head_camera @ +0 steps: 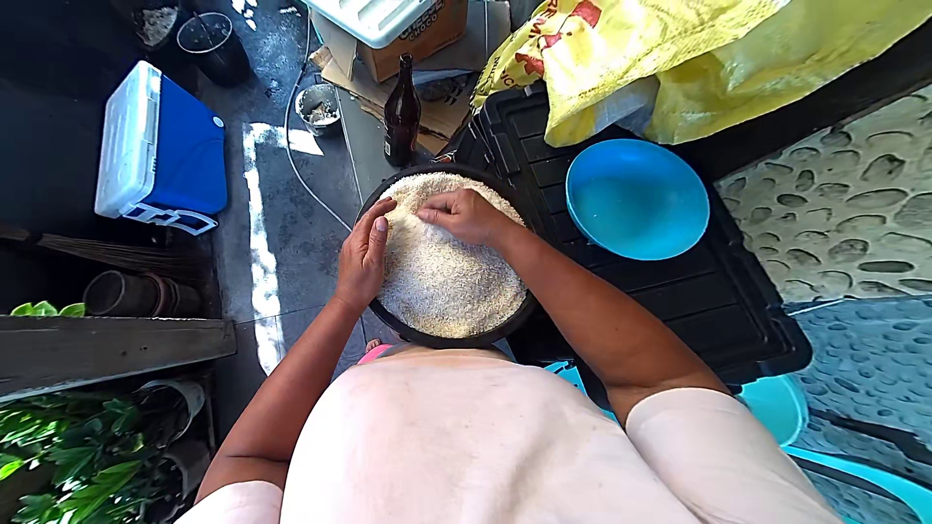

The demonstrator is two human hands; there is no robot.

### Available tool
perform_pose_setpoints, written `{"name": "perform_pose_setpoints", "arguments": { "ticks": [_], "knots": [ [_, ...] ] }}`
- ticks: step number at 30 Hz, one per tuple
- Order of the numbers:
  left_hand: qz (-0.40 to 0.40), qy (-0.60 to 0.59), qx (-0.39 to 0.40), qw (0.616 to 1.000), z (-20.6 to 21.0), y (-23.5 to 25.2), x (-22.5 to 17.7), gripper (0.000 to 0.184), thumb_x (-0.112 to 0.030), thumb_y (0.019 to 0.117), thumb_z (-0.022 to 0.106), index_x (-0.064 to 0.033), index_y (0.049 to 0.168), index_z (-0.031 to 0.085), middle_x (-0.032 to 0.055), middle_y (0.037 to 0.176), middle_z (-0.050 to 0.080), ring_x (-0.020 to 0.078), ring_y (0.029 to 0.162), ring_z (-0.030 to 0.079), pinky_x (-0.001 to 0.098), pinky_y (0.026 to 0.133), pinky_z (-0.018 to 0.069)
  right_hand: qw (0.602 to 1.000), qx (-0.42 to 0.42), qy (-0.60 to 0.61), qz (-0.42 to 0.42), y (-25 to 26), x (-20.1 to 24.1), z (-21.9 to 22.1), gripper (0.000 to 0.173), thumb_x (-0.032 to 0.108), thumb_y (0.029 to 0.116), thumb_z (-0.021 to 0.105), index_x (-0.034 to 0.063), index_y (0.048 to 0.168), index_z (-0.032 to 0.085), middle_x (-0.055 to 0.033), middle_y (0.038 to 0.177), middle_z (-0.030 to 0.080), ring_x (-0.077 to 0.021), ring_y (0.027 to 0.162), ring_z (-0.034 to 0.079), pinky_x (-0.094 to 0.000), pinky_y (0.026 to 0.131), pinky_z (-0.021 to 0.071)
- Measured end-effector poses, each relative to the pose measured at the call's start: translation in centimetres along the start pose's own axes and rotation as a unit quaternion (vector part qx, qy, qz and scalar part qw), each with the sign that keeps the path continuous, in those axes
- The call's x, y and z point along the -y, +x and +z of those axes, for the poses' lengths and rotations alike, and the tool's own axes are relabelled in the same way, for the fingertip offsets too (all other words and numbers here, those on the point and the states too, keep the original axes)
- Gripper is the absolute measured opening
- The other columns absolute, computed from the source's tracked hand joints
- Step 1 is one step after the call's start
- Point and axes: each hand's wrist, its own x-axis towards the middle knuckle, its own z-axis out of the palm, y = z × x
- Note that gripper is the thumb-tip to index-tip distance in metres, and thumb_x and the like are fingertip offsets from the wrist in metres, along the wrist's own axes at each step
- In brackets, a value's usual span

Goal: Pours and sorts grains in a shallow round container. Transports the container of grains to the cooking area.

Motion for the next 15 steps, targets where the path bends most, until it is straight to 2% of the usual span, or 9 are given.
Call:
{"name": "perform_pose_setpoints", "arguments": {
  "ticks": [4, 6, 7, 9, 12, 15],
  "knots": [
    [0.000, -0.037, -0.007, 0.999, 0.1, 0.0, 0.2, 0.055, -0.034, 0.1128, 0.024, 0.0002, 0.140, 0.057, 0.0131, 0.144, 0.060, 0.0205, 0.137, 0.054, 0.0416, 0.118, 0.0420, 0.995, 0.054, 0.032, -0.078, -2.7, 1.1, 0.2, 0.023, 0.023, 0.1042, 0.059, 0.0071, 0.104, 0.076, -0.0028, 0.095, 0.074, -0.0061, 0.086, 0.068, -0.0283, 0.082, 0.0560],
    [0.005, -0.062, -0.012, 0.998, 0.1, -0.1, 0.3, 0.055, -0.032, 0.1130, 0.023, 0.0030, 0.141, 0.054, 0.0161, 0.145, 0.058, 0.0227, 0.137, 0.054, 0.0419, 0.118, 0.0425, 0.992, 0.047, 0.043, -0.105, -3.3, 1.4, -0.6, 0.023, 0.024, 0.1037, 0.061, 0.0077, 0.105, 0.077, -0.0012, 0.097, 0.075, -0.0031, 0.088, 0.068, -0.0243, 0.082, 0.0563],
    [0.003, -0.071, -0.015, 0.997, 0.0, -0.1, 0.3, 0.055, -0.032, 0.1129, 0.023, 0.0034, 0.142, 0.053, 0.0166, 0.146, 0.057, 0.0232, 0.137, 0.054, 0.0420, 0.118, 0.0422, 0.993, 0.027, 0.042, -0.109, -3.3, 1.5, -1.3, 0.024, 0.024, 0.1032, 0.061, 0.0068, 0.107, 0.077, -0.0033, 0.103, 0.076, -0.0061, 0.098, 0.070, -0.0279, 0.092, 0.0566],
    [0.000, -0.076, -0.021, 0.997, 0.0, -0.1, 0.1, 0.056, -0.033, 0.1128, 0.023, 0.0033, 0.144, 0.051, 0.0167, 0.148, 0.055, 0.0231, 0.139, 0.052, 0.0416, 0.118, 0.0415, 0.994, -0.039, 0.044, -0.092, -2.3, 1.3, -2.7, 0.027, 0.024, 0.1036, 0.060, 0.0041, 0.109, 0.076, -0.0077, 0.111, 0.075, -0.0125, 0.108, 0.069, -0.0340, 0.101, 0.0544],
    [0.009, -0.073, -0.027, 0.997, 0.1, -0.1, 0.1, 0.057, -0.035, 0.1127, 0.022, 0.0035, 0.146, 0.048, 0.0171, 0.151, 0.052, 0.0236, 0.141, 0.049, 0.0416, 0.120, 0.0399, 0.989, -0.120, 0.078, -0.049, 0.3, 0.8, -4.2, 0.026, 0.023, 0.1055, 0.057, 0.0052, 0.114, 0.075, -0.0065, 0.116, 0.073, -0.0108, 0.108, 0.069, -0.0311, 0.099, 0.0554],
    [0.010, -0.073, -0.035, 0.997, 0.1, -0.1, 0.1, 0.057, -0.035, 0.1126, 0.023, 0.0030, 0.148, 0.045, 0.0171, 0.151, 0.051, 0.0231, 0.142, 0.049, 0.0408, 0.120, 0.0394, 0.992, -0.098, 0.069, -0.037, 3.2, 0.1, -3.8, 0.026, 0.022, 0.1058, 0.056, 0.0074, 0.118, 0.074, -0.0068, 0.122, 0.071, -0.0103, 0.113, 0.067, -0.0288, 0.100, 0.0542]
  ]
}}
